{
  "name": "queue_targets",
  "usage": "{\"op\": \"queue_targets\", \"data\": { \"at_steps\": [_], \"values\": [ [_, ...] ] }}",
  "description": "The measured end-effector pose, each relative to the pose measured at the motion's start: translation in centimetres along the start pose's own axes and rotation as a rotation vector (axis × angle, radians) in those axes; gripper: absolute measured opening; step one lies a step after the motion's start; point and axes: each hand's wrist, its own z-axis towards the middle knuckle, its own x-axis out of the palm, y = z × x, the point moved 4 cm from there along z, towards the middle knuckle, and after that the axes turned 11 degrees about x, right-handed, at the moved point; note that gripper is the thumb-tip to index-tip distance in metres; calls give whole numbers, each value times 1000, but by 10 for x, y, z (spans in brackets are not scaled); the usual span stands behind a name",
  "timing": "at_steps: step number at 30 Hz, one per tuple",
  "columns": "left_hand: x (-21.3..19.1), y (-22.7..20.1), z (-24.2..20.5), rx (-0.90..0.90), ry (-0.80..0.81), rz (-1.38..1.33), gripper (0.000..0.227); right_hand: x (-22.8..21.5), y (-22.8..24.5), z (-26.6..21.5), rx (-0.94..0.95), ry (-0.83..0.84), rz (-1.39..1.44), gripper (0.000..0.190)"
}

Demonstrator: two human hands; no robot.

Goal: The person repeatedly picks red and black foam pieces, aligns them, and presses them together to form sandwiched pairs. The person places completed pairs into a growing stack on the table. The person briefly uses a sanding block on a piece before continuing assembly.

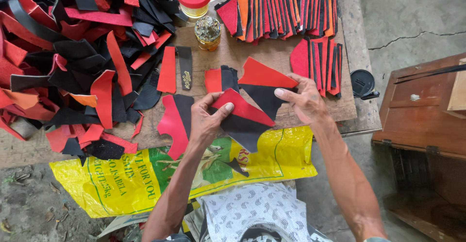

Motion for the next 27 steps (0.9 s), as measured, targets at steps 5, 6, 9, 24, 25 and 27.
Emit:
{"op": "queue_targets", "data": {
  "at_steps": [5, 6, 9, 24, 25, 27],
  "values": [
    [4, 3, -3, 12, -15, -97, 35, 13, 19, 10, 25, 90, -186, 50],
    [5, 5, -4, 7, -32, -130, 36, 15, 22, 11, 43, 87, -234, 51],
    [8, 9, -11, 30, -70, -176, 44, 22, 29, 14, 103, 121, -316, 51],
    [14, 49, -6, 65, -314, -739, 40, 36, 59, 48, 156, 230, -340, 45],
    [14, 49, -2, 60, -311, -773, 41, 38, 61, 52, 122, 227, -321, 46],
    [14, 47, 5, 102, -315, -785, 42, 40, 62, 58, 94, 216, -239, 44]
  ]
}}
